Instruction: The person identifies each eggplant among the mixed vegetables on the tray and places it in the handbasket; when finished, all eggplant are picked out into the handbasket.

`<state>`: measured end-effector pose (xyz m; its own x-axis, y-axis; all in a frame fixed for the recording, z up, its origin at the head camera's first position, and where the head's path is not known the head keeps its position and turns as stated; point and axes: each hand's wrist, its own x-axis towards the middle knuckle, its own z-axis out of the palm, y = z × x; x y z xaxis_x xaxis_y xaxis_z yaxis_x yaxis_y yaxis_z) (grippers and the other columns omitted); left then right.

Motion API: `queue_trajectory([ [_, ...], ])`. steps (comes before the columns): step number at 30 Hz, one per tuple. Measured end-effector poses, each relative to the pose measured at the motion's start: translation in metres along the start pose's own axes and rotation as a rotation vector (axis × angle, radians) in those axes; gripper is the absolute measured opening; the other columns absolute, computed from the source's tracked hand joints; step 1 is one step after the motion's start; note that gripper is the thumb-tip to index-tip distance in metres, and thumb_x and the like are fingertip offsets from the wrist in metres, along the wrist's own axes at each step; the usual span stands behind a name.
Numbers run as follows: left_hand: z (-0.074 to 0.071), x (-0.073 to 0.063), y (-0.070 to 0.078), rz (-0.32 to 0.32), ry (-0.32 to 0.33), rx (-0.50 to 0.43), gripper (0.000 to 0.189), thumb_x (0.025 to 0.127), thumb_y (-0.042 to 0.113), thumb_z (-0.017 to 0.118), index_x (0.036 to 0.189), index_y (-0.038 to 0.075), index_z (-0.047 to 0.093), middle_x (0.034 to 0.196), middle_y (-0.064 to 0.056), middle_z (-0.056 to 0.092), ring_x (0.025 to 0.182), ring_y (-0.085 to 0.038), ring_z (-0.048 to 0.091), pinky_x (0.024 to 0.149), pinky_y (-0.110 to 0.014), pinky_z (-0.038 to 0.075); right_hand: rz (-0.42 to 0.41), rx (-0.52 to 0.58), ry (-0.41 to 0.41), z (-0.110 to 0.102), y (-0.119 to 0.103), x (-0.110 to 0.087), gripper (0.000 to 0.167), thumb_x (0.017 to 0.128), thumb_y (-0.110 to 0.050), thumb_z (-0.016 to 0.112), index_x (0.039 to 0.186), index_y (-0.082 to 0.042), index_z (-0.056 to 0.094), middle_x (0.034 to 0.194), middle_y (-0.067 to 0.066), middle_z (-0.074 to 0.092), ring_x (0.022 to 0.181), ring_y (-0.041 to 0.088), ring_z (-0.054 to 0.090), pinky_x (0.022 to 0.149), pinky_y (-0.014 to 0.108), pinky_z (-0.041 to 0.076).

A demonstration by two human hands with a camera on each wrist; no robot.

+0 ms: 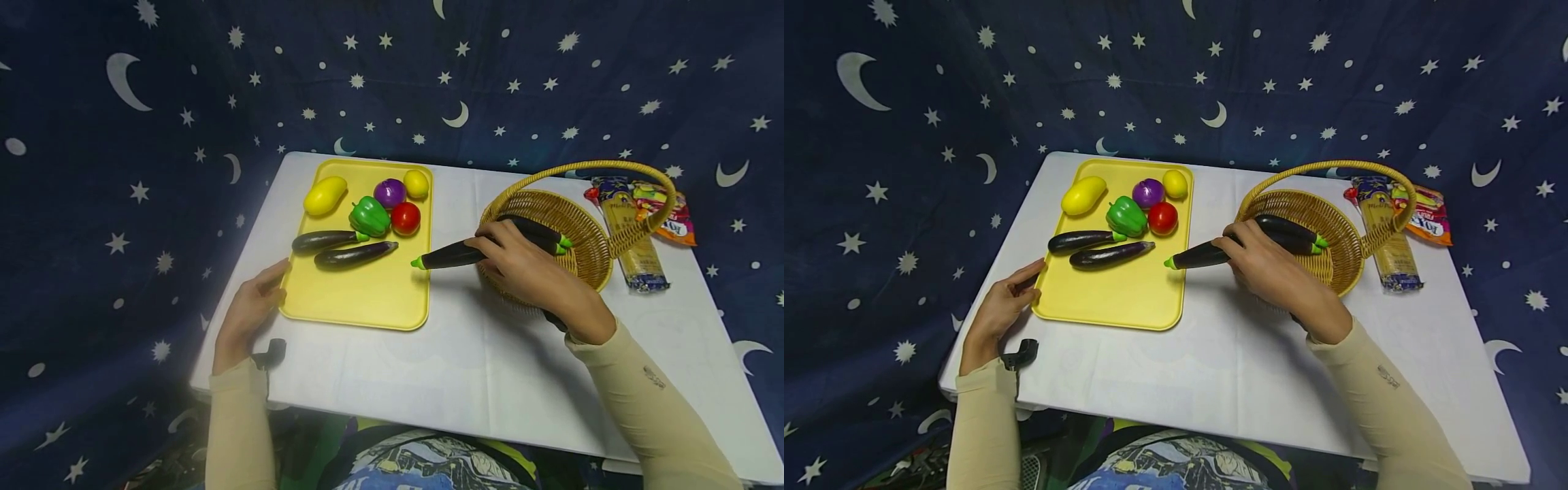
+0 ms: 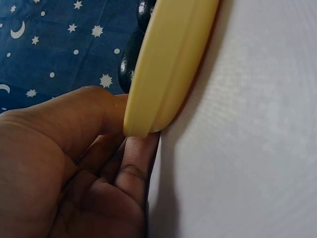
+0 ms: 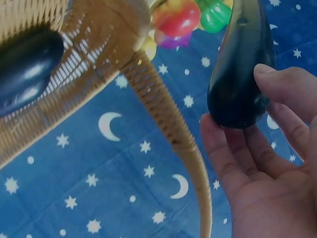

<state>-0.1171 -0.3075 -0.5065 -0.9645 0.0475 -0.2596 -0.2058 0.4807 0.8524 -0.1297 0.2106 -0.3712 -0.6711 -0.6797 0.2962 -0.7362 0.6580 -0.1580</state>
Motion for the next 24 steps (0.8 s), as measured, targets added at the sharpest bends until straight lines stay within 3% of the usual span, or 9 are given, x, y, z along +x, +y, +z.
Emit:
queue_trajectory([
  [5,0.001,0.001,0.001,0.001,0.004,0.003,0.064,0.102,0.011,0.065,0.161,0.027,0.048,0.172,0.004,0.041,0.165,-0.032,0.03,0.137,-0.058,0.021,-0.005,0.006,0.036,-0.012,0.003,-0.012,0.048,0.087,0.011,0.078,0.131,-0.004,0.067,0.127,0.019,0.062,0.115,0.036,0.057,0.091,0.051,0.057],
  [10,0.0,0.0,0.002,0.009,0.01,-0.001,0.063,0.102,0.01,0.065,0.161,0.025,0.048,0.171,0.004,0.042,0.165,-0.031,0.03,0.136,-0.057,0.022,0.032,-0.016,0.019,-0.028,0.006,-0.022,0.051,0.089,0.011,0.076,0.135,-0.006,0.065,0.133,0.017,0.059,0.122,0.035,0.055,0.09,0.051,0.059],
  [18,-0.002,0.001,0.0,0.046,0.017,0.027,0.063,0.102,0.01,0.066,0.16,0.027,0.049,0.17,0.003,0.043,0.164,-0.033,0.032,0.136,-0.059,0.023,0.02,-0.032,0.059,-0.041,0.011,-0.031,0.05,0.089,0.014,0.073,0.135,-0.003,0.064,0.134,0.022,0.059,0.123,0.039,0.054,0.097,0.056,0.055],
  [24,-0.001,0.0,-0.001,0.04,0.006,0.009,0.062,0.102,0.012,0.066,0.16,0.026,0.05,0.17,0.004,0.043,0.164,-0.031,0.033,0.136,-0.057,0.024,0.067,-0.04,0.05,-0.051,0.015,-0.045,0.062,0.083,0.018,0.078,0.139,-0.004,0.062,0.14,0.024,0.055,0.129,0.044,0.051,0.094,0.06,0.054],
])
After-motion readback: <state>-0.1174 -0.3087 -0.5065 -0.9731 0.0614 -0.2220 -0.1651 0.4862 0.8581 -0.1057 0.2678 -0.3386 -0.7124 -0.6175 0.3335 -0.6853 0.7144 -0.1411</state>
